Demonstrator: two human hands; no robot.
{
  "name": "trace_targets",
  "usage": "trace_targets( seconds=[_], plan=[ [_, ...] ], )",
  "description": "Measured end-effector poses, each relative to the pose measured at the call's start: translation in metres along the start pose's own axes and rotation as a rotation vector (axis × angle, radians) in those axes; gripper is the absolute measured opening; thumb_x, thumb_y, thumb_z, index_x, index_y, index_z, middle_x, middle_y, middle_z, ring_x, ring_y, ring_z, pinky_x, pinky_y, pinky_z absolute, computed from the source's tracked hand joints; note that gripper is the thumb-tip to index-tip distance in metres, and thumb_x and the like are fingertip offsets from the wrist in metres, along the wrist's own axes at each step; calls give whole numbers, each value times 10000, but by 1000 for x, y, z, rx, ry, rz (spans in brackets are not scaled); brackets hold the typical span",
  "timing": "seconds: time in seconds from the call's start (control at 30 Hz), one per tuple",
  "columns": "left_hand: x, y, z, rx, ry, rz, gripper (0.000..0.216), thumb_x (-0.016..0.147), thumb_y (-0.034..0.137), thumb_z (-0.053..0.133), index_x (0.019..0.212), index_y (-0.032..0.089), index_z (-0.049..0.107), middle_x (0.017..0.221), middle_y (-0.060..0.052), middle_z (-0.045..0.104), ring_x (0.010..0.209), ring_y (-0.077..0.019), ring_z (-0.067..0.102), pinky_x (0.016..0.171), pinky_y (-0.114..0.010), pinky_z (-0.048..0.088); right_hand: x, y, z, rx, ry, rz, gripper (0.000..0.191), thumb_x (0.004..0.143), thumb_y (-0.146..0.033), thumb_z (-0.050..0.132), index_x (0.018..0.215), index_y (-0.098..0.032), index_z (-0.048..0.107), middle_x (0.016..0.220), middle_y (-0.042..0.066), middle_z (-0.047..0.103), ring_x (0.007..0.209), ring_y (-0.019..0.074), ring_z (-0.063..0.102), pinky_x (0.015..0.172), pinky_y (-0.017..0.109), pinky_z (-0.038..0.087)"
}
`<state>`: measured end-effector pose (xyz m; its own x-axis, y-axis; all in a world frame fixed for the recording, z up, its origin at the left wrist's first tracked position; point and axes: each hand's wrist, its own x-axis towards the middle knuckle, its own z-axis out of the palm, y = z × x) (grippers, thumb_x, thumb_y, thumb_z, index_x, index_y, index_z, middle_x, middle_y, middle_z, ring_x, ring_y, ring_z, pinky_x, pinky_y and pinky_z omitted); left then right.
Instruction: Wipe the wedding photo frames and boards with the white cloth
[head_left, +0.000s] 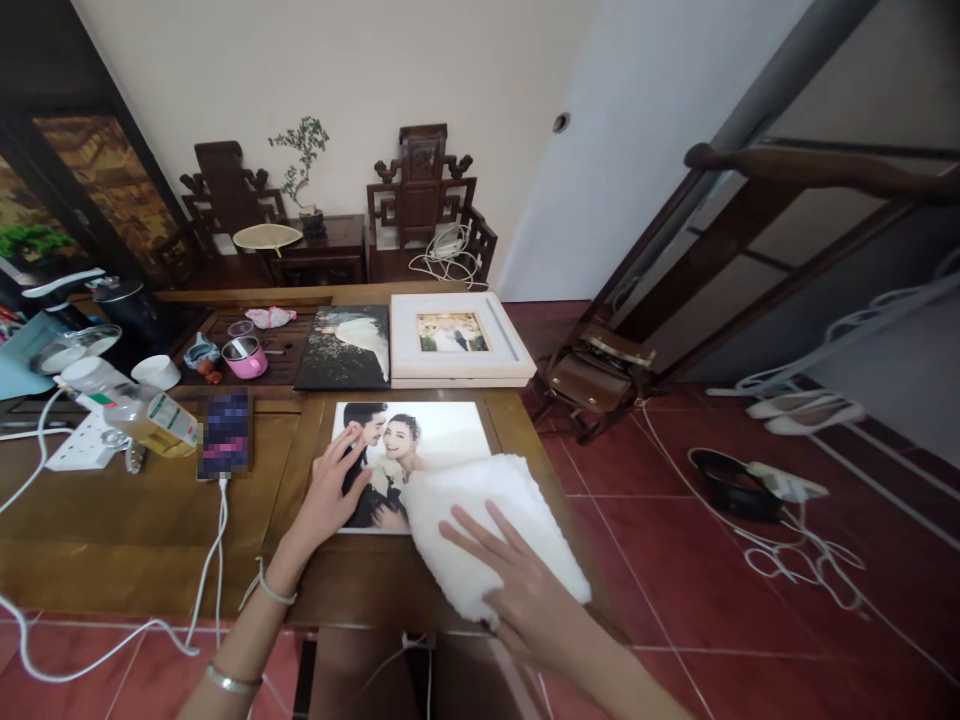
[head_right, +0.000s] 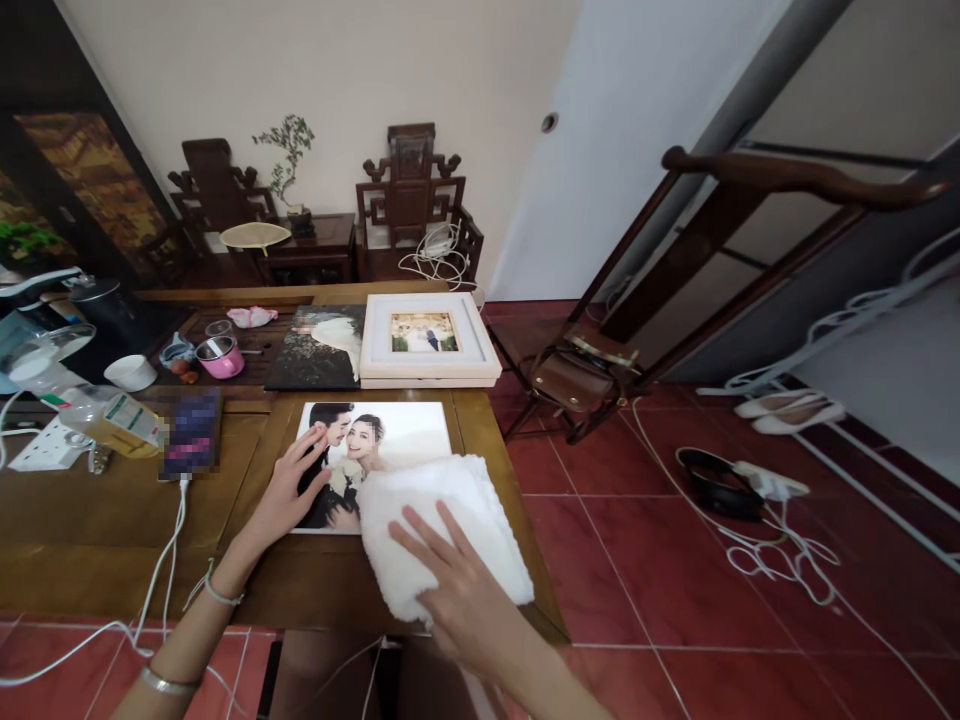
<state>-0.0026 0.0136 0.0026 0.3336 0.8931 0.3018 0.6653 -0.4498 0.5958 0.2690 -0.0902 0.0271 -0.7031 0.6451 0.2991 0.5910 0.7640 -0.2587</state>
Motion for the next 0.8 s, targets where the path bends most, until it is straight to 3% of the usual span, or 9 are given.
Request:
trace_targets(
  seconds=[0.13, 0.33, 0.47, 0.6, 0.8],
  plan=[
    [-2, 0, -1, 23, -18, 26, 486, 913, 349, 450, 1387, 300, 355, 1473, -75, 344, 1380, -234, 265, 1096, -478, 243, 10, 18, 0, 17, 7, -8, 214, 557, -28, 437, 559, -191, 575, 1439, 70, 382, 1372, 282, 221, 1108, 588, 165],
    [1, -2, -1, 38, -49, -1, 477, 904, 364, 463, 1370, 300, 384, 1463, -84, 359, 1375, -246, 274, 1076, -502, 254, 74, 88, -1, -27, 38, 155, 256, 688, -47, 476, 823, -156, 664, 1328, 154, 513, 1321, 263, 351, 1104, 538, 228],
    [4, -5, 3, 21, -7, -4, 449, 908, 353, 453, 1351, 284, 418, 1435, -95, 399, 1366, -242, 294, 1069, -497, 270, 103, 108, -4, -54, 38, 245, 297, 713, -24, 472, 930, -95, 662, 1275, 211, 546, 1311, 270, 369, 1115, 513, 205],
    [6, -6, 7, 18, 20, -1, 455, 906, 349, 458, 1353, 275, 417, 1428, -102, 408, 1362, -242, 305, 1069, -490, 278, 88, 85, -3, -41, 13, 203, 261, 693, -37, 494, 861, -121, 676, 1312, 194, 517, 1320, 295, 348, 1107, 554, 203],
    [6, -4, 5, 41, -9, -27, 432, 935, 339, 391, 1364, 293, 396, 1446, -75, 391, 1370, -233, 288, 1066, -483, 276, 20, 12, 6, -28, -1, 7, 235, 577, -10, 476, 617, -178, 635, 1435, 85, 392, 1377, 304, 202, 1114, 606, 126]
  ],
)
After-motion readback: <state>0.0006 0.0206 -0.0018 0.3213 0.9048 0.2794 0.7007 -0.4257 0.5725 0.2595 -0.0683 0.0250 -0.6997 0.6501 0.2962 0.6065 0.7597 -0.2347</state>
